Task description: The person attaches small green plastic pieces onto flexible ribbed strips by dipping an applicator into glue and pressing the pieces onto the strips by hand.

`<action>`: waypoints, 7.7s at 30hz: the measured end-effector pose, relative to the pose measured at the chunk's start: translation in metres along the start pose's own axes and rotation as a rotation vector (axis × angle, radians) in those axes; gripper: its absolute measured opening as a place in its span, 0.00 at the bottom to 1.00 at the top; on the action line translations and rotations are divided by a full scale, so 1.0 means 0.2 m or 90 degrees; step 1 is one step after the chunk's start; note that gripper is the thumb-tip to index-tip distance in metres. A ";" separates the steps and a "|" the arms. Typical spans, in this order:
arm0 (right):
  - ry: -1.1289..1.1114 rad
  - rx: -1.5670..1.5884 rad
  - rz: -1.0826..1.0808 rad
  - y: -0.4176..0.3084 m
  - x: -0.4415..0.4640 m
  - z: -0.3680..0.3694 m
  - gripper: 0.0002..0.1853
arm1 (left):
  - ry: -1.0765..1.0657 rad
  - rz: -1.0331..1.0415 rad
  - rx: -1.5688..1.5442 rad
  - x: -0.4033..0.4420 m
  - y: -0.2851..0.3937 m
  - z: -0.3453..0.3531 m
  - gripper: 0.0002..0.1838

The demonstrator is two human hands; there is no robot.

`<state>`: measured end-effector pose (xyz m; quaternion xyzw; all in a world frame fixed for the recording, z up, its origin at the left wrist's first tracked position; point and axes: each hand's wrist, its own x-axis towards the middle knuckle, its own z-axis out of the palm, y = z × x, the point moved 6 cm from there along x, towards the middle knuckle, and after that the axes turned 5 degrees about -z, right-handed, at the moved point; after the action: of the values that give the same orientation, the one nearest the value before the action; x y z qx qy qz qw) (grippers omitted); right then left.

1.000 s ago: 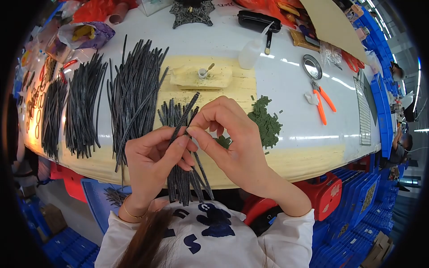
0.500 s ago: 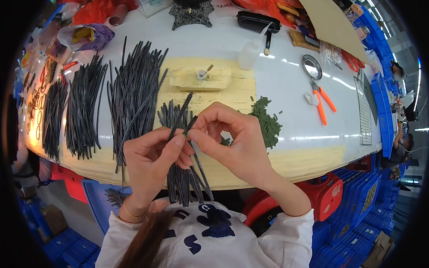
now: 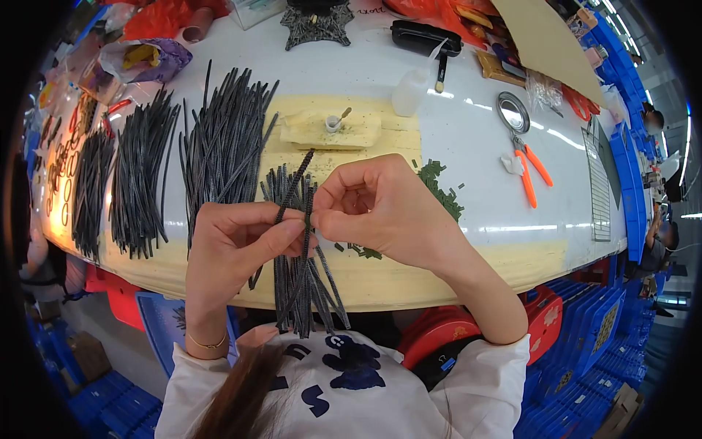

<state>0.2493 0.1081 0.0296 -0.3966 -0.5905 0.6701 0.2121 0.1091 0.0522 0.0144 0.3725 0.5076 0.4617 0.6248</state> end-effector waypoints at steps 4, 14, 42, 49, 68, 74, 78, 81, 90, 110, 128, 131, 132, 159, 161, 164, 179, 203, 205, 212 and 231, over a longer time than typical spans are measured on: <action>-0.015 -0.045 -0.009 -0.02 0.03 0.00 0.04 | 0.001 -0.017 0.002 0.01 -0.01 -0.01 0.06; -0.025 -0.043 -0.040 0.00 0.08 -0.03 0.04 | 0.001 -0.003 0.013 0.04 -0.02 -0.02 0.06; 0.220 0.010 -0.398 -0.06 -0.01 0.02 0.06 | 0.112 0.066 -0.065 0.07 -0.02 -0.06 0.06; 0.373 -0.230 -0.474 -0.11 -0.01 -0.06 0.06 | 0.109 0.054 -0.076 0.07 -0.02 -0.06 0.06; 0.156 -0.062 -0.420 -0.07 -0.02 0.03 0.06 | 0.077 0.013 -0.104 0.06 -0.01 -0.06 0.06; 0.309 -0.187 -0.474 -0.08 0.04 -0.08 0.05 | 0.074 -0.001 -0.136 0.03 -0.02 -0.06 0.06; 0.398 -0.652 -0.498 -0.12 0.10 -0.10 0.05 | 0.073 0.001 -0.140 -0.02 -0.01 -0.09 0.06; 0.371 -0.479 -0.442 -0.14 0.06 -0.04 0.04 | 0.102 0.010 -0.140 -0.04 -0.01 -0.12 0.07; -0.088 -0.040 0.029 0.08 -0.10 0.23 0.01 | 0.165 0.025 -0.084 -0.07 0.02 -0.14 0.07; 0.022 -0.119 -0.214 0.02 -0.05 -0.01 0.03 | -0.013 -0.043 -0.083 -0.04 -0.01 -0.05 0.10; 0.104 -0.655 -0.188 0.15 -0.14 -0.02 0.06 | -0.095 -0.092 -0.108 -0.04 -0.06 -0.04 0.12; 0.056 -0.601 -0.184 0.11 -0.16 -0.05 0.06 | -0.087 -0.081 -0.141 -0.04 -0.06 -0.04 0.10; 0.043 -0.582 -0.182 0.11 -0.16 -0.06 0.05 | -0.087 -0.077 -0.151 -0.04 -0.06 -0.04 0.10; -0.012 -0.384 -0.217 0.07 -0.19 -0.03 0.02 | -0.008 -0.014 0.063 -0.05 -0.08 0.06 0.06; 0.038 -0.321 -0.191 0.07 -0.19 -0.04 0.03 | -0.012 -0.011 0.077 -0.05 -0.09 0.07 0.06; 0.075 -0.279 -0.174 0.05 -0.20 -0.03 0.04 | -0.012 -0.012 0.080 -0.06 -0.09 0.08 0.06; 0.134 -0.188 -0.061 0.05 -0.23 -0.04 0.06 | -0.014 0.028 0.078 -0.06 -0.09 0.13 0.05; 0.185 -0.090 -0.189 0.01 -0.15 0.05 0.05 | 0.004 0.027 -0.112 -0.08 -0.05 0.06 0.08; 0.179 -0.067 -0.194 0.02 -0.14 0.04 0.05 | 0.009 0.029 -0.108 -0.08 -0.04 0.07 0.08; 0.177 -0.080 -0.224 0.02 -0.14 0.04 0.05 | 0.022 0.063 -0.052 -0.08 -0.03 0.07 0.07; -0.127 0.221 -0.005 -0.05 -0.10 0.20 0.05 | -0.035 -0.114 -0.092 -0.30 0.14 0.01 0.04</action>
<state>0.2271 0.0707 0.0443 -0.2833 -0.4856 0.7972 0.2201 0.1016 0.0033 0.0573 0.2918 0.4870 0.4292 0.7025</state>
